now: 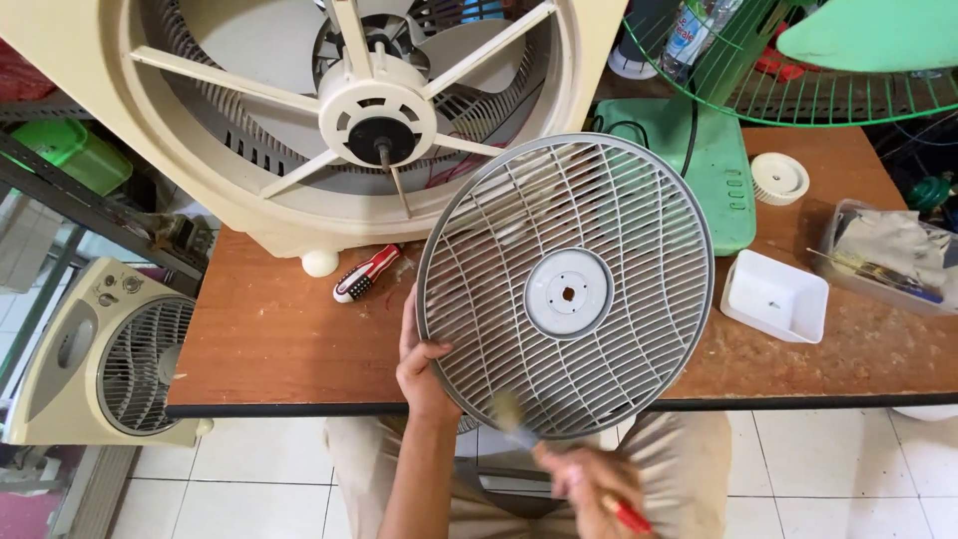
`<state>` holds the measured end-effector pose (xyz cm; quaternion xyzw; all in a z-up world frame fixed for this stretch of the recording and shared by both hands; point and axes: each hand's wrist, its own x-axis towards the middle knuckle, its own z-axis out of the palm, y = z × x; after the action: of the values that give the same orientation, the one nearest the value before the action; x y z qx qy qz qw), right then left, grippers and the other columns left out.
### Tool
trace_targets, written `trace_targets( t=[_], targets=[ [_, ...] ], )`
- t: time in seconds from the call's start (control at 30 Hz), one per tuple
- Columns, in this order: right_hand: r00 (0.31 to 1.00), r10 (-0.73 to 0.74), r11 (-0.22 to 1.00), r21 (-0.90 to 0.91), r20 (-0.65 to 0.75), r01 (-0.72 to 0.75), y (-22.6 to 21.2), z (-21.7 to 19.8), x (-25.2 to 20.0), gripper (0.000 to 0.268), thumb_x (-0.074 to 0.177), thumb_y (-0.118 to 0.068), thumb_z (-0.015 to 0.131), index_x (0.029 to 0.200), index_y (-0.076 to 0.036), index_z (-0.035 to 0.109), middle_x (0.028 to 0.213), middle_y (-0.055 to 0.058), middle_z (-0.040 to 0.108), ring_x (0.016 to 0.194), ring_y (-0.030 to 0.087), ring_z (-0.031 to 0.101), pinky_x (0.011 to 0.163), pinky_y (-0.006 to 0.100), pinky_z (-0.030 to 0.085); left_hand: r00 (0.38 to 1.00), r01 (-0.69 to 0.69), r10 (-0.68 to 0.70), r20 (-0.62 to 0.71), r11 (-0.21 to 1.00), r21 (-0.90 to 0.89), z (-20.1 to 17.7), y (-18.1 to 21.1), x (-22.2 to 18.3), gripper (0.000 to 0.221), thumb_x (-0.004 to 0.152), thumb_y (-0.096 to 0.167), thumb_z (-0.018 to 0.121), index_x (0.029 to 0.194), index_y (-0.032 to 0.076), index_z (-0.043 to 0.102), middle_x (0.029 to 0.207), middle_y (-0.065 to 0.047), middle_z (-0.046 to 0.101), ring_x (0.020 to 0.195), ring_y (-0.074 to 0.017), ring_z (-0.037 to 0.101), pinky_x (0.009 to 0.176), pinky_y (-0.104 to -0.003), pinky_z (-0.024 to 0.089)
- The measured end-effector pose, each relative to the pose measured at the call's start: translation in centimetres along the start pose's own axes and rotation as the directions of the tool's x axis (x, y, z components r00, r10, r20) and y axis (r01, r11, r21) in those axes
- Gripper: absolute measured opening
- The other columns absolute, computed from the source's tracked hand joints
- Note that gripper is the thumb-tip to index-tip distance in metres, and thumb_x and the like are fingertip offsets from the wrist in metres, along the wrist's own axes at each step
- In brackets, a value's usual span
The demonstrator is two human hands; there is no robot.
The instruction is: Disassembling a fan with a screwdriver and cleaning the grill with a brush.
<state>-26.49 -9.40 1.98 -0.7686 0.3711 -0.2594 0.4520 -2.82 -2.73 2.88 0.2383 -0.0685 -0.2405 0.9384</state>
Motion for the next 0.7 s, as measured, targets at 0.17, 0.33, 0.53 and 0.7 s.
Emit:
trace_targets(
  t=[0.17,0.33,0.53,0.7],
  targets=[
    [0.958,-0.255,0.918,0.344,0.135,0.196,3.1,-0.4,1.2,0.058,0.102,-0.051,0.038,0.090,-0.008,0.076,0.067,0.002,0.077,0.046,0.005,0.069,0.039,0.017,0.063,1.000,0.018,-0.018,-0.022,1.000,0.024,2.1,1.5,-0.6,0.083,0.062,0.002,0.056,0.144,0.006,0.049,0.125,-0.015,0.059,0.110,-0.0325,0.055,0.095,-0.049,0.050],
    [0.943,0.248,0.875,0.469,-0.223,-0.119,8.3,-7.6,6.3,0.046,0.117,-0.022,0.039,0.090,0.003,0.066,0.060,0.015,0.060,0.049,0.023,0.056,0.050,0.032,0.049,0.999,-0.010,0.010,0.043,1.000,-0.014,0.5,3.0,-0.8,0.075,0.065,0.002,0.057,0.139,0.006,0.051,0.122,-0.015,0.058,0.110,-0.0330,0.054,0.093,-0.051,0.052],
    [0.753,-0.176,0.929,0.147,-0.634,0.341,6.0,-11.9,8.8,0.049,0.123,-0.044,0.035,0.130,0.004,0.039,0.102,0.037,0.054,0.083,0.043,0.060,0.069,0.044,0.046,0.981,0.084,-0.072,-0.181,0.995,0.058,2.2,4.3,-1.8,0.092,0.059,0.000,0.050,0.150,0.011,0.047,0.131,-0.014,0.058,0.113,-0.0334,0.054,0.096,-0.050,0.050],
    [0.887,-0.326,0.911,0.143,-0.328,0.387,1.8,-9.9,6.8,0.004,0.110,-0.010,0.035,0.110,-0.007,0.038,0.136,0.034,0.058,0.137,0.044,0.057,0.123,0.051,0.045,0.859,0.278,-0.229,-0.457,0.960,0.040,8.6,6.6,-2.3,0.095,0.070,-0.005,0.036,0.158,0.031,0.040,0.154,-0.009,0.050,0.131,-0.0365,0.050,0.099,-0.067,0.046]
  ],
)
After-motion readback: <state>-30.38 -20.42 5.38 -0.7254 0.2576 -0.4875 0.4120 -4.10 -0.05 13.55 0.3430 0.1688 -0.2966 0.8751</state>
